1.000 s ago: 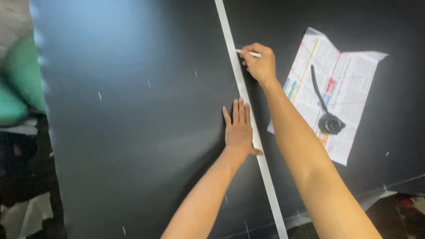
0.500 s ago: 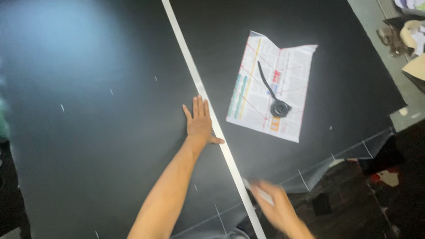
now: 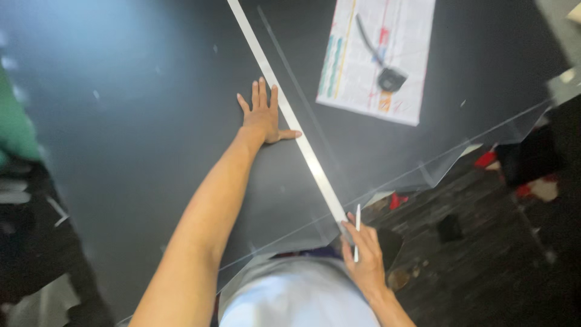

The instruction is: The person uses a measuring tape and a white marker to draw straight lines on a large dark sheet of material laid on a table. They reference a printed pattern sheet, measure intervals, and draw both horizontal and vertical lines across the surface.

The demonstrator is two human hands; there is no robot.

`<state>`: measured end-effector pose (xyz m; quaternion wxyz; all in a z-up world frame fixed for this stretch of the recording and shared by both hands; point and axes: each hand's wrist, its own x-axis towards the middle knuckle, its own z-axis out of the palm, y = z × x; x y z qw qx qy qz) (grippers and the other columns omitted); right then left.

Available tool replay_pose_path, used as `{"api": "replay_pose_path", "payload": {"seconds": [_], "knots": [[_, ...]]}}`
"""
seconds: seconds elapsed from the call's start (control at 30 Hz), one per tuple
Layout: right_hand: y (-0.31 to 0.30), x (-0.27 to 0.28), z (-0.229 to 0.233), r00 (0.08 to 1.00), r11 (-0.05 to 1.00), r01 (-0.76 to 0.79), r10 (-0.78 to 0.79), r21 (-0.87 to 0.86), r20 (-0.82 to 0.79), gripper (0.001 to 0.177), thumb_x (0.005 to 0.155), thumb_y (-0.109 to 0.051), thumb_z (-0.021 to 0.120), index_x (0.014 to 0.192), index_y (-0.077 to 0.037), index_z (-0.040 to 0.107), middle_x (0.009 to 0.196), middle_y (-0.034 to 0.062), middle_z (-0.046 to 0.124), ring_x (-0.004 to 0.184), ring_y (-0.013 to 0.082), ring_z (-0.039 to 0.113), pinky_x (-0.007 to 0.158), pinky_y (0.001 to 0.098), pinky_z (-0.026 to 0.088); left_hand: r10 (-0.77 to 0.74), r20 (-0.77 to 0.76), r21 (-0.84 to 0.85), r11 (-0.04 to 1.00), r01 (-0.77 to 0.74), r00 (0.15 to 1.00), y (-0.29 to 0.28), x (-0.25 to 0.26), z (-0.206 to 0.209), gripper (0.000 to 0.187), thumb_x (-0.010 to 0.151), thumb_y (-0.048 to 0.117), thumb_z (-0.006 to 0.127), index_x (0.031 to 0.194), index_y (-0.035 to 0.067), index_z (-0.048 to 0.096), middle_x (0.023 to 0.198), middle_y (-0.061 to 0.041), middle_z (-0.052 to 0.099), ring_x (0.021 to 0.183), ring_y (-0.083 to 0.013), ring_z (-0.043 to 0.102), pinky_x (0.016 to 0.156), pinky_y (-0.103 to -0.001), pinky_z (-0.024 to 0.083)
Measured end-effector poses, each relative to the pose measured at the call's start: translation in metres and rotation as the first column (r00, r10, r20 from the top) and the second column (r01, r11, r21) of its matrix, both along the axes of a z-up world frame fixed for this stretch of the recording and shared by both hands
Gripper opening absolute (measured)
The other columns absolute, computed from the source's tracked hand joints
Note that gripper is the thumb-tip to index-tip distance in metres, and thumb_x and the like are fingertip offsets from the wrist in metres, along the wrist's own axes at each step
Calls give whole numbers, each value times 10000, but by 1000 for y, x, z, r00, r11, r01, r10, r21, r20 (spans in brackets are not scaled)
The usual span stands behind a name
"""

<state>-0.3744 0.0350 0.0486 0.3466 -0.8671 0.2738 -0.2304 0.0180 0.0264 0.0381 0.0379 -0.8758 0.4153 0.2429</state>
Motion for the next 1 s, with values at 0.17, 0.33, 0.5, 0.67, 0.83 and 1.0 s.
{"api": "replay_pose_path", "payload": {"seconds": [0.17,0.33,0.5,0.67,0.83,1.0], "knots": [[51,13,8,998,999,17,-19,36,58,442,817,49,731,1248,-25,667,1316,143,679,1150,312,637,946,383,536,13,2,-95,995,-13,1000,71,30,-1,1395,735,865,611,1599,-55,17,1652,-336,-131,1534,-453,-193,1132,-767,-96],[97,38,3,995,997,-15,8,72,98,444,835,61,728,1265,-29,671,1288,125,698,1144,292,641,953,382,533,-23,39,-168,985,29,999,113,59,-6,1423,715,849,660,1595,-81,39,1655,-339,-81,1535,-454,-172,1159,-714,-119],[111,52,-1,996,997,70,-71,22,50,419,846,53,712,1254,-36,685,1265,112,714,1131,281,632,934,367,526,-63,61,-304,949,79,996,128,61,-15,1455,679,841,712,1592,-89,66,1663,-336,-30,1534,-467,-146,1183,-663,-126],[115,56,2,994,994,104,-104,31,13,373,862,44,703,1227,-36,697,1260,109,720,1132,275,626,956,372,518,-74,38,-362,928,83,997,121,61,-14,1435,676,824,729,1607,-53,78,1685,-293,-6,1547,-458,-130,1198,-665,-125],[117,58,5,990,988,142,-143,65,4,339,872,45,698,1202,-29,702,1280,114,712,1124,272,620,948,363,523,-74,45,-359,930,85,996,119,58,-13,1424,703,814,735,1609,-56,64,1690,-290,-17,1545,-465,-138,1184,-686,-135],[115,62,7,987,985,159,-161,73,24,330,875,50,703,1194,-34,712,1259,110,723,1108,272,628,948,362,524,-80,54,-357,929,94,995,119,59,-10,1444,698,811,747,1606,-72,53,1686,-306,-24,1542,-470,-143,1167,-698,-141]]}}
